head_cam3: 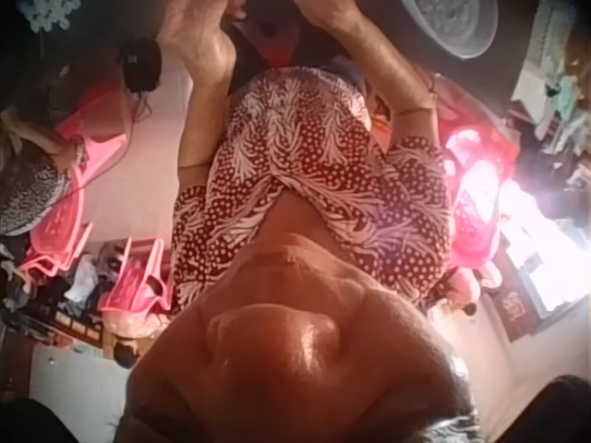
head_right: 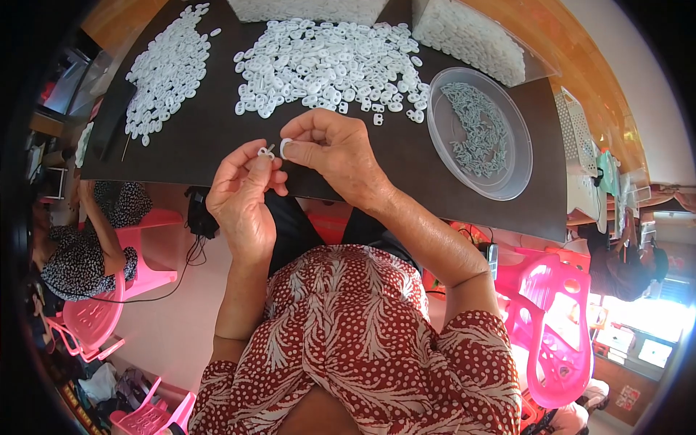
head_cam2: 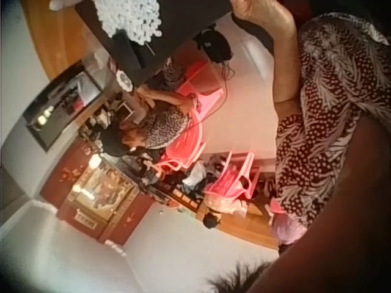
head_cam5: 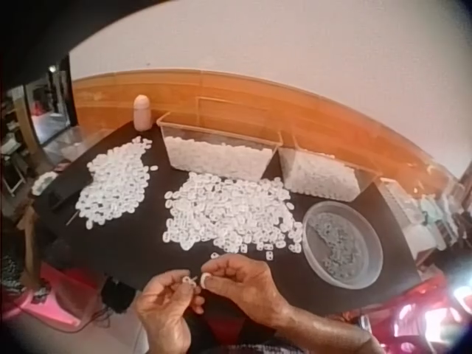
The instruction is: Manual assembly of small white plastic components by inserting small metal rings into them at a workbench.
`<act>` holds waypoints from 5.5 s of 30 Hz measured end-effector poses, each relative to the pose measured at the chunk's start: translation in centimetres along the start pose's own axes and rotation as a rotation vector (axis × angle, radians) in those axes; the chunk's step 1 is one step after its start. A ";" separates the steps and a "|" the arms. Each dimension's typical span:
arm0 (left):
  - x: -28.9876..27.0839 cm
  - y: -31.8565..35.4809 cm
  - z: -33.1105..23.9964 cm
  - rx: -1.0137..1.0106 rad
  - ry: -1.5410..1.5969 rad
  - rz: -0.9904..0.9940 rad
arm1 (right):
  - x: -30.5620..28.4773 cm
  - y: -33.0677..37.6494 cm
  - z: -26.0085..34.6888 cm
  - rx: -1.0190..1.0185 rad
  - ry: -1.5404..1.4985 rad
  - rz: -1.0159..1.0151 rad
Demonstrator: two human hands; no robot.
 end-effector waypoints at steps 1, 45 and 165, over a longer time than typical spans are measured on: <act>0.0 0.1 0.0 0.005 -0.011 -0.001 | -0.2 0.0 0.0 0.001 -0.001 0.000; 0.5 0.8 0.7 0.022 -0.150 0.054 | 0.2 0.5 -0.4 -0.253 0.336 -0.068; 2.6 -5.5 3.2 0.879 -1.364 0.605 | -25.2 -10.2 14.1 -0.772 1.047 -0.934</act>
Point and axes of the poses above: each hand's wrist, its own y-axis away from the middle knuckle, its own x-axis out of the palm, z = x × y, the point moved 1 cm from there along -y, towards the middle knuckle, and after that the axes turned 6 degrees about x, right-handed, at the moved point
